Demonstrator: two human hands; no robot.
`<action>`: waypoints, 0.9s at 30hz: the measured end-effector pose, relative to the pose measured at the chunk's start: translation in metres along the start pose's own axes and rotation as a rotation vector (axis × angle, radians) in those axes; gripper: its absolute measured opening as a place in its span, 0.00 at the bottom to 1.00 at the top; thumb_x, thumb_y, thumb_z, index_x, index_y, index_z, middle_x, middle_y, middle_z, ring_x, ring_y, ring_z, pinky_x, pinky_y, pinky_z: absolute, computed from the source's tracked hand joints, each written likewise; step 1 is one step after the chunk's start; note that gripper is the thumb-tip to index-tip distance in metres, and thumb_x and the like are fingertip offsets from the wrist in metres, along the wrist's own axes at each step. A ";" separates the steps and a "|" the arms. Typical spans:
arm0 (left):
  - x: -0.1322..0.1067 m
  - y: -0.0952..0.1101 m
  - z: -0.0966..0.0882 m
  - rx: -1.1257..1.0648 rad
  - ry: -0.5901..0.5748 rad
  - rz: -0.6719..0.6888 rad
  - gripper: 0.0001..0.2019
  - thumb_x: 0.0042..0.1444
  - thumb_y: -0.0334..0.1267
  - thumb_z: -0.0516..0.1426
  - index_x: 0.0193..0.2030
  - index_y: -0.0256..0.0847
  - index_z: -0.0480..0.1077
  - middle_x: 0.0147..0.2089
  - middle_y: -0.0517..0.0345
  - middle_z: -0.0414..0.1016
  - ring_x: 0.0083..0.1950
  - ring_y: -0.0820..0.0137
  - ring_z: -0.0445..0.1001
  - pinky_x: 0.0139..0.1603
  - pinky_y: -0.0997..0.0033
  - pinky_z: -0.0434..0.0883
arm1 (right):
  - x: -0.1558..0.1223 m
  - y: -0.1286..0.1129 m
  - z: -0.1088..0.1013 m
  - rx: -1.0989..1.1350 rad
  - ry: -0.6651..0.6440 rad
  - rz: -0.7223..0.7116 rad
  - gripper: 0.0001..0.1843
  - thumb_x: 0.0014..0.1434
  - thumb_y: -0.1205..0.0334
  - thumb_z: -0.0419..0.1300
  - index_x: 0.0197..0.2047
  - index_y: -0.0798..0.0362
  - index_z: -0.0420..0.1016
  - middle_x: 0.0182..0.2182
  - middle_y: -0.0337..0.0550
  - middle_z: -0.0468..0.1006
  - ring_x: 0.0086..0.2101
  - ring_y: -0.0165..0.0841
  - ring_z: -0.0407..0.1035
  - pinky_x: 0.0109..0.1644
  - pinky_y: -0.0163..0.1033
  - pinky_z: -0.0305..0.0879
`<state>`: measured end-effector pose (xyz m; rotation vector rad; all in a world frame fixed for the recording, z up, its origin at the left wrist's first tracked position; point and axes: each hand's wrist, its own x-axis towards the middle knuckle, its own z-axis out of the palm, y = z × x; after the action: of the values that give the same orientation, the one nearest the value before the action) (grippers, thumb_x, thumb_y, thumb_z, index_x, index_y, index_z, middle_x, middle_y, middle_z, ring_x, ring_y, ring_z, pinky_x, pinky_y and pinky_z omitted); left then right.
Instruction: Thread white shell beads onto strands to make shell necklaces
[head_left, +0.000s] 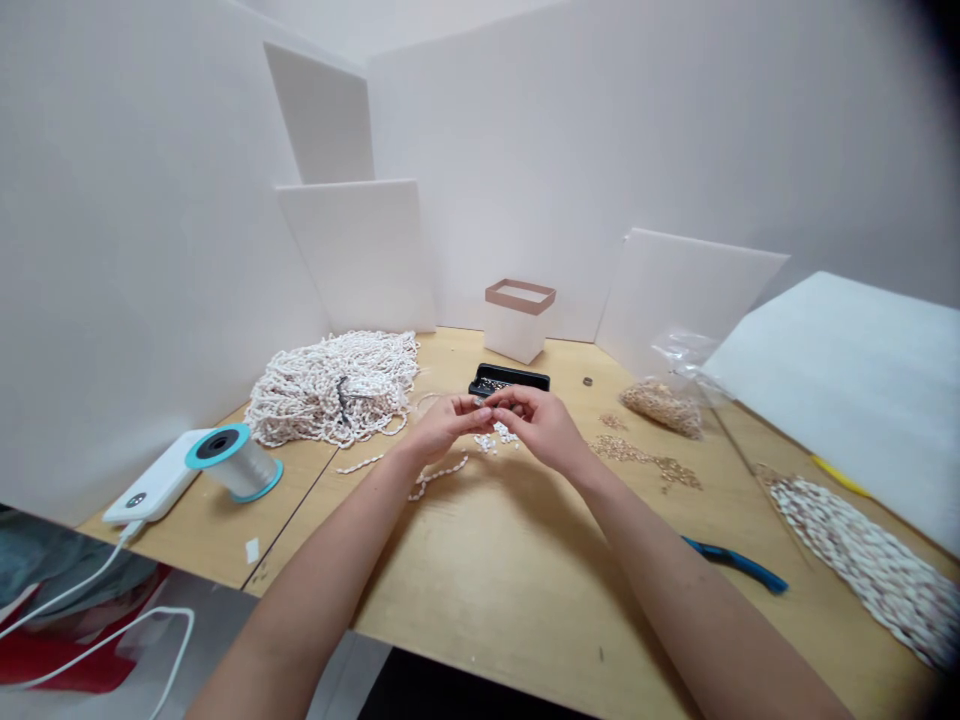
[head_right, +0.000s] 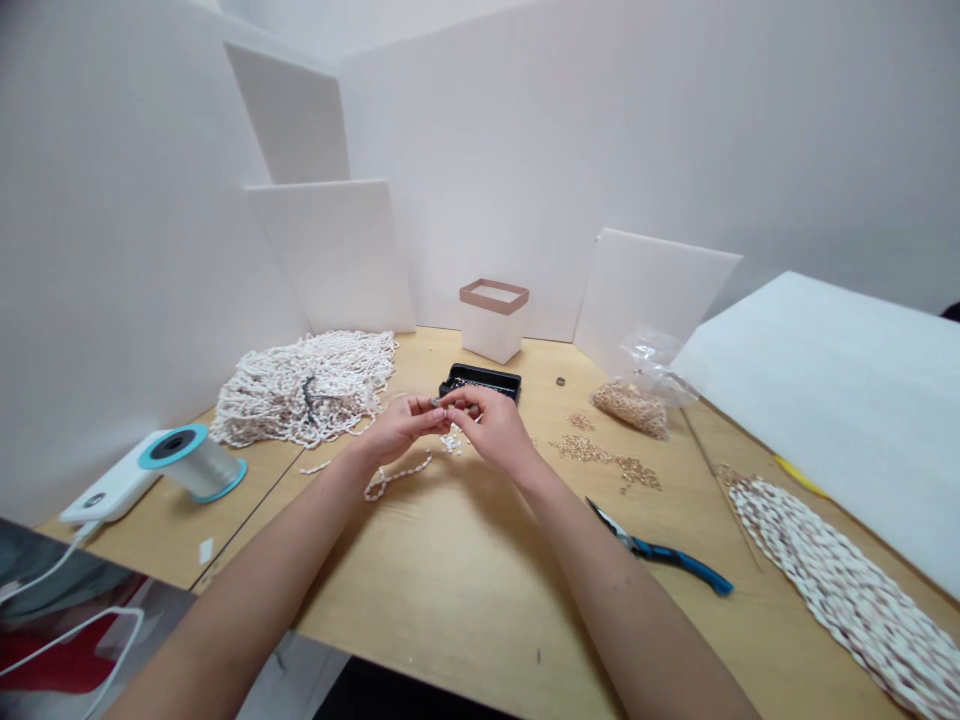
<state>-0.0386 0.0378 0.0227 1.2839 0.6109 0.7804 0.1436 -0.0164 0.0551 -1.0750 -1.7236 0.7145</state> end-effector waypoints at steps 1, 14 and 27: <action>0.000 0.000 -0.001 0.041 0.007 0.012 0.17 0.48 0.44 0.67 0.39 0.33 0.78 0.37 0.51 0.77 0.38 0.71 0.73 0.47 0.68 0.67 | 0.000 -0.001 0.000 -0.041 0.011 -0.013 0.08 0.58 0.64 0.60 0.39 0.52 0.80 0.33 0.42 0.79 0.30 0.31 0.69 0.33 0.36 0.64; -0.001 0.005 0.004 0.337 0.089 0.107 0.19 0.50 0.50 0.64 0.36 0.32 0.77 0.33 0.52 0.77 0.36 0.69 0.73 0.41 0.70 0.66 | 0.000 0.009 0.002 -0.158 0.067 -0.002 0.06 0.59 0.64 0.58 0.31 0.52 0.72 0.27 0.40 0.76 0.27 0.32 0.67 0.33 0.37 0.62; 0.001 0.003 -0.022 -0.065 -0.027 -0.154 0.15 0.47 0.43 0.67 0.33 0.31 0.75 0.34 0.51 0.76 0.37 0.69 0.77 0.46 0.69 0.69 | 0.014 0.004 -0.040 0.736 0.391 0.211 0.18 0.52 0.52 0.67 0.34 0.48 0.61 0.27 0.36 0.74 0.24 0.27 0.67 0.24 0.31 0.62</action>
<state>-0.0552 0.0518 0.0216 1.1720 0.6493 0.6497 0.1799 -0.0022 0.0728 -0.7996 -0.8971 1.0780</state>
